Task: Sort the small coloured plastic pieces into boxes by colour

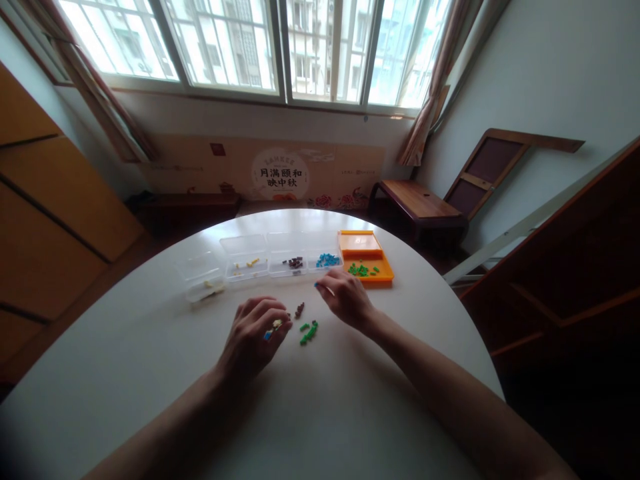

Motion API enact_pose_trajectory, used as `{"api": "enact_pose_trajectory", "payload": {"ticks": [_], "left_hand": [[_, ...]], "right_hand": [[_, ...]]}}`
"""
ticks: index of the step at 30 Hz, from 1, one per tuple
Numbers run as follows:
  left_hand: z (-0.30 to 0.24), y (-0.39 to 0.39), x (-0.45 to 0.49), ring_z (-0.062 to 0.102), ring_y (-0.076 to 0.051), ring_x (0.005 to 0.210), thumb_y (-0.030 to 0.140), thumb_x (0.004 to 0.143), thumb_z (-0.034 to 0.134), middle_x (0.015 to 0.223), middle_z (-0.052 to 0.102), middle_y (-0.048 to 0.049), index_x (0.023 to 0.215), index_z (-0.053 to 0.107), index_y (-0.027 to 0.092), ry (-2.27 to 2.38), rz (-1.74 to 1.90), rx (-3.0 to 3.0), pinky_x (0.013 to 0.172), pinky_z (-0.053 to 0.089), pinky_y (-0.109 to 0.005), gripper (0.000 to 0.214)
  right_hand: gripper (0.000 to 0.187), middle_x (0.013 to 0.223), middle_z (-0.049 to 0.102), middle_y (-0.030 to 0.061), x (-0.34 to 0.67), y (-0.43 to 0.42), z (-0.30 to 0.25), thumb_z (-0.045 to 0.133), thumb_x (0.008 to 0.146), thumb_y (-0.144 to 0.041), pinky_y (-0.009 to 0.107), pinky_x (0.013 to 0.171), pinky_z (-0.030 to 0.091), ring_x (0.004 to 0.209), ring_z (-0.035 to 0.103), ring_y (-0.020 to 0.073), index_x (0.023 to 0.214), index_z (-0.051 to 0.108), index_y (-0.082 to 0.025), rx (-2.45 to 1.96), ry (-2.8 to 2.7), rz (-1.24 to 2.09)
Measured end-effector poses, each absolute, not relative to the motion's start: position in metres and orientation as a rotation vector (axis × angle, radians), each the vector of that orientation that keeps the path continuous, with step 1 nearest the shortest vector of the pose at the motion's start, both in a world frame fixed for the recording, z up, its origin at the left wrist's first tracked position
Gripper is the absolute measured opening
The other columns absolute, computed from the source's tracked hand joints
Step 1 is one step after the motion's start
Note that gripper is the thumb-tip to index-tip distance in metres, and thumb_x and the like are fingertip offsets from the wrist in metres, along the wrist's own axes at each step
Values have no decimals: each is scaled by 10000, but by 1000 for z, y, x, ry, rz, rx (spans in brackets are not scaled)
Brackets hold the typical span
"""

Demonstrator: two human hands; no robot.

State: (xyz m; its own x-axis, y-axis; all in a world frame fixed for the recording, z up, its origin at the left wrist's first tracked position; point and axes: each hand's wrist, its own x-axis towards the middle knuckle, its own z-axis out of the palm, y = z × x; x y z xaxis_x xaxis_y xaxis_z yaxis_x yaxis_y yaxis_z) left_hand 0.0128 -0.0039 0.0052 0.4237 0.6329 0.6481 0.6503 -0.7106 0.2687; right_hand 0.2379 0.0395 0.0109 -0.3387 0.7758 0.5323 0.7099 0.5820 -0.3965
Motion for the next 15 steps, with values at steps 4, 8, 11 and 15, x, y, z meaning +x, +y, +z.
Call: {"api": "enact_pose_trajectory", "payload": {"ticks": [4,8,11,15], "left_hand": [[5,-3,12,550,-215,976,197,865,583,903,666,-37,844,607,204,-1259,-1260,-2602,876,400,-374,33],[4,-2,11,549,-216,964,201,857,584,922,657,-44,881,607,197,-1339,-1345,-2553,873,421,-383,33],[4,0,9,552,-211,939,194,852,572,915,647,-43,885,608,195,-1434,-1477,-2454,864,445,-376,48],[4,4,3,554,-209,905,151,833,543,869,637,-36,838,614,193,-1549,-1620,-2293,851,458,-367,83]], "right_hand": [[177,864,654,58,242,69,35,541,902,-228,280,723,450,775,607,173,903,708,-169,-1281,-1992,38],[187,898,672,55,243,98,47,551,888,-225,284,726,450,733,600,161,960,714,-170,-1382,-1915,58],[230,921,675,55,242,105,40,592,852,-205,288,719,457,680,581,146,1055,691,-160,-1459,-1877,137],[212,922,659,51,237,85,22,598,845,-212,282,712,463,684,570,139,1031,693,-173,-1398,-1913,194]]}}
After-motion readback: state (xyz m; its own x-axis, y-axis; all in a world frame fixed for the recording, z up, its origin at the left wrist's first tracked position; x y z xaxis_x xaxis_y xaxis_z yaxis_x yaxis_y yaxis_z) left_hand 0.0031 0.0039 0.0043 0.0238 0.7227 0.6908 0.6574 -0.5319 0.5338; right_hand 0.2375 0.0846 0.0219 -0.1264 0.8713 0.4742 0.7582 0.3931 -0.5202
